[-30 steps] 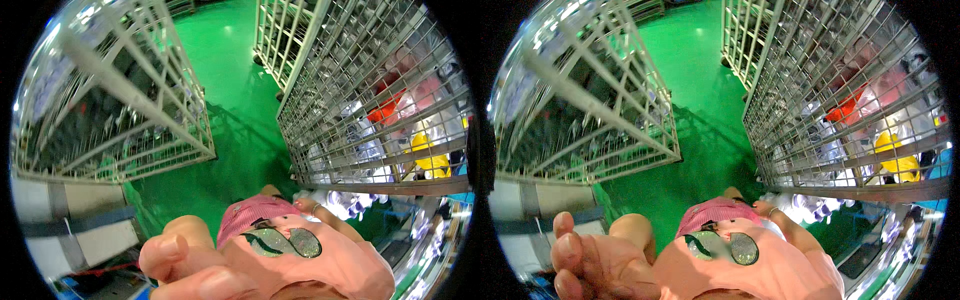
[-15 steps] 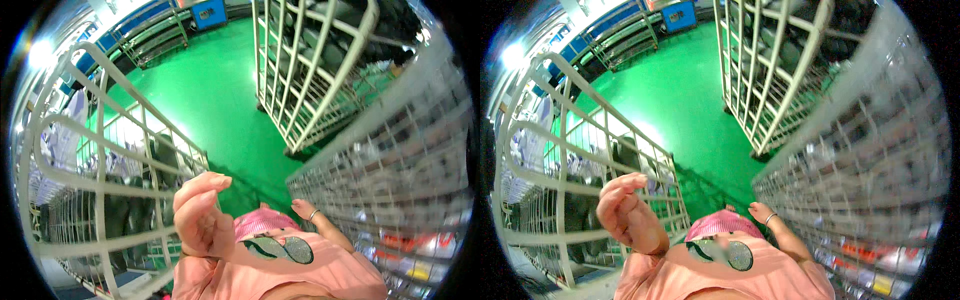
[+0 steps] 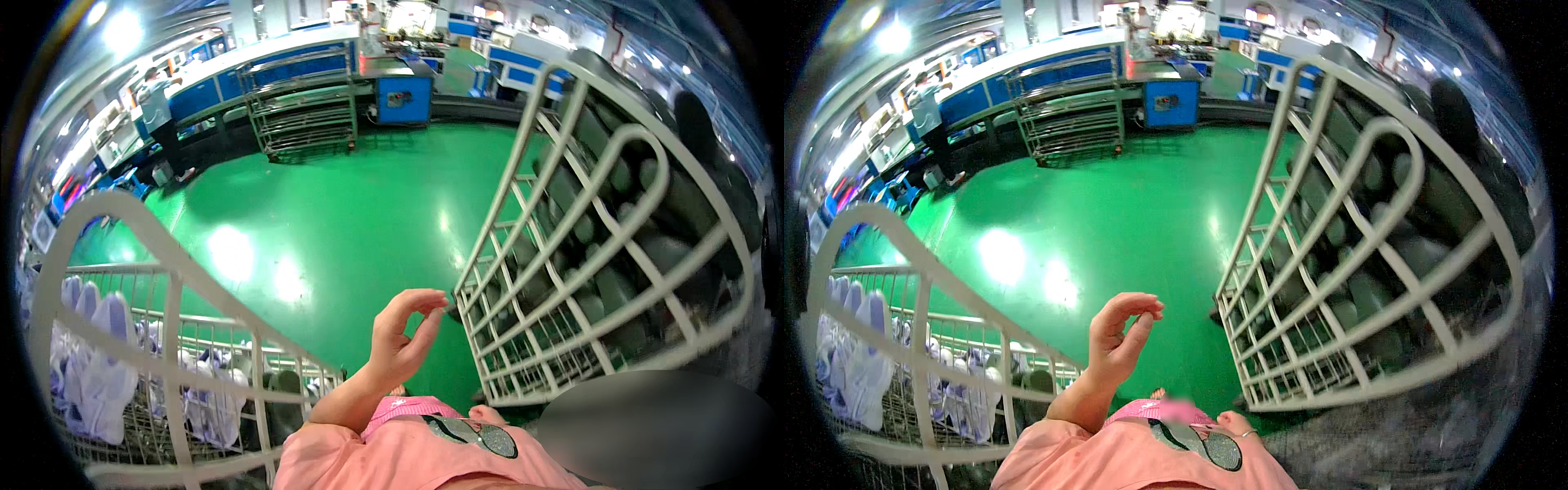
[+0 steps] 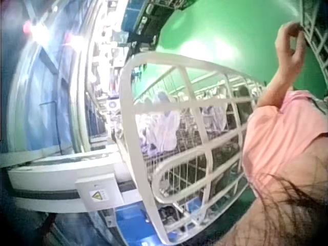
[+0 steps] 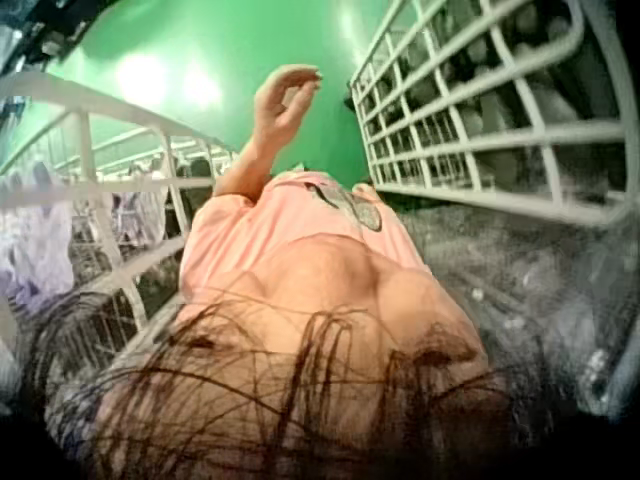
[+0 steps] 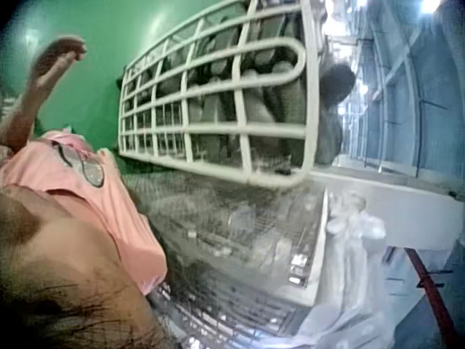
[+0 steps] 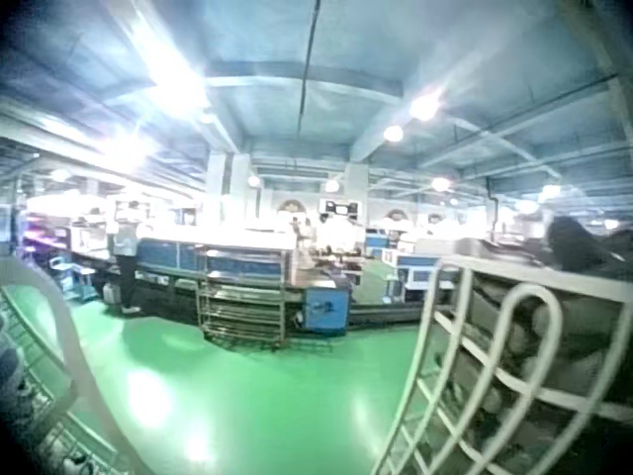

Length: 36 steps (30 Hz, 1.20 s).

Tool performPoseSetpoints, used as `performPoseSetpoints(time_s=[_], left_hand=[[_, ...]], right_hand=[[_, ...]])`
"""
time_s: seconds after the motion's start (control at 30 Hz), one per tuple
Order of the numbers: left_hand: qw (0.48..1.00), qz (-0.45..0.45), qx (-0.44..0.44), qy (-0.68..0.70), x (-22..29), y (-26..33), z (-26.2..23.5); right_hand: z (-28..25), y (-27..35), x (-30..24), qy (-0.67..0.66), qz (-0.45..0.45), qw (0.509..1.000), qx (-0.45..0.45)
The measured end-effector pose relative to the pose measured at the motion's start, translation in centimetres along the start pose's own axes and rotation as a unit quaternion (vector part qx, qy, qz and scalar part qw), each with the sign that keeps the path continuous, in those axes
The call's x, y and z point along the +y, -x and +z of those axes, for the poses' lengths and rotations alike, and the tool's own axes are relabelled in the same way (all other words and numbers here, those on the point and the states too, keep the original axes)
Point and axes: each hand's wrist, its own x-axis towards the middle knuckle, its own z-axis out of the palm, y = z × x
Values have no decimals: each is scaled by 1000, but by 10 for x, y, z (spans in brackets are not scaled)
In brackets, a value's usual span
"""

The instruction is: The person inserts white insoles into purple and white sneakers on a green factory table. They repeatedly pick up shoes from a metal rack, place them on the table, insert the insoles, and then move the shoes to a pile on the floor.

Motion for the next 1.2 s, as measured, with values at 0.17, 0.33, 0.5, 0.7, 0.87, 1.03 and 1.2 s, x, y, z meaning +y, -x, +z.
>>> performPoseSetpoints(time_s=[0.17,0.33,0.5,0.7,0.87,1.03,1.2], left_hand=[[999,8,51,12,-46,-94,-52],[989,11,146,3,-79,-152,-118],[933,334,126,-48,-45,-182,-169],[779,536,248,-212,-24,-236,-173],[754,540,194,-321,-18,-231,-219],[752,455,274,-391,-20,-210,-270],[647,456,367,-490,-1,-174,-353]], right_hand=[[-51,-90,-108,67,-66,996,-2],[-69,-226,-171,124,-80,984,-99],[-81,-350,-261,192,-129,946,-226],[-68,-497,-422,270,-254,877,-305],[17,-548,-576,261,-373,811,-366],[129,-487,-714,222,-451,709,-494],[235,-411,-839,254,-558,548,-569]])
